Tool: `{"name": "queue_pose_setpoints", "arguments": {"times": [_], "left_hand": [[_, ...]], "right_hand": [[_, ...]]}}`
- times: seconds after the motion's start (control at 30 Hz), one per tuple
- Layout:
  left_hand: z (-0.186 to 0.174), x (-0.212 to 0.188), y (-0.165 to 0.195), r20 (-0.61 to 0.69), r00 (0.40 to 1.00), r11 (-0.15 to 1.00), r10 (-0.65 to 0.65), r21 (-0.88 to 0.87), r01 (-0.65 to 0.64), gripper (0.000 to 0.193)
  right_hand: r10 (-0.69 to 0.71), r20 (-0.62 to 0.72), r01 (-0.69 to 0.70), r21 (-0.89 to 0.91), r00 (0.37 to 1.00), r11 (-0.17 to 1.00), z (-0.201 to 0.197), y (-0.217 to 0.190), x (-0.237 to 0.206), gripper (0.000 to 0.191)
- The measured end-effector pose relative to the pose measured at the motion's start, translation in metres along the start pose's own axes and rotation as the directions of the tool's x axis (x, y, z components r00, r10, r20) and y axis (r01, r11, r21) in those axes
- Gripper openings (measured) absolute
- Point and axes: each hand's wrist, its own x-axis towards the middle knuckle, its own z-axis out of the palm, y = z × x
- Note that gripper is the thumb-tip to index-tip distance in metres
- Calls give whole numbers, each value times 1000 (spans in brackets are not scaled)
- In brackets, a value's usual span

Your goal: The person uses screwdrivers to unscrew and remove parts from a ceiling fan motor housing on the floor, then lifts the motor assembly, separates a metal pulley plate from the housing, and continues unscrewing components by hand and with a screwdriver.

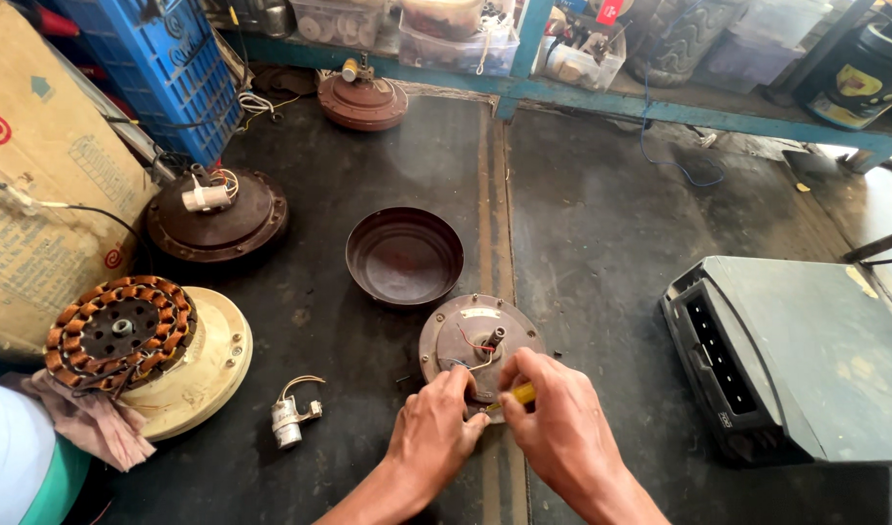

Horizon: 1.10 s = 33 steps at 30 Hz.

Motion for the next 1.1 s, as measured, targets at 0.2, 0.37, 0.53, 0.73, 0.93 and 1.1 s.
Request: {"name": "queue_pose_setpoints", "arguments": {"times": [0.2, 0.37, 0.53, 0.73, 0.93, 1.1], "left_hand": [[-4, -3, 2, 15, 1000, 1000, 15, 8, -15, 29], [-5, -4, 1, 26, 998, 998, 51, -38, -50, 21], [-3, -3, -3, 20, 997, 997, 73, -5, -73, 23], [-1, -1, -4, 35, 997, 997, 64, 30, -65, 20], [-1, -2, -4, 50, 995, 991, 92, 94, -96, 19], [5, -1, -6, 60, 984, 963, 170, 203, -179, 18]], "right_hand": [[-44, -23, 43, -35, 999, 998, 5, 4, -1, 23], [155, 55, -147, -134, 986, 980, 0, 0, 0, 19], [110, 29, -112, 100, 994, 989, 1, 3, 1, 22], [52, -18, -53, -57, 998, 997, 1, 2, -1, 33], [245, 59, -252, 292, 968, 923, 0, -1, 1, 29], [370, -108, -295, 420, 923, 858, 0, 11, 2, 33]]}}
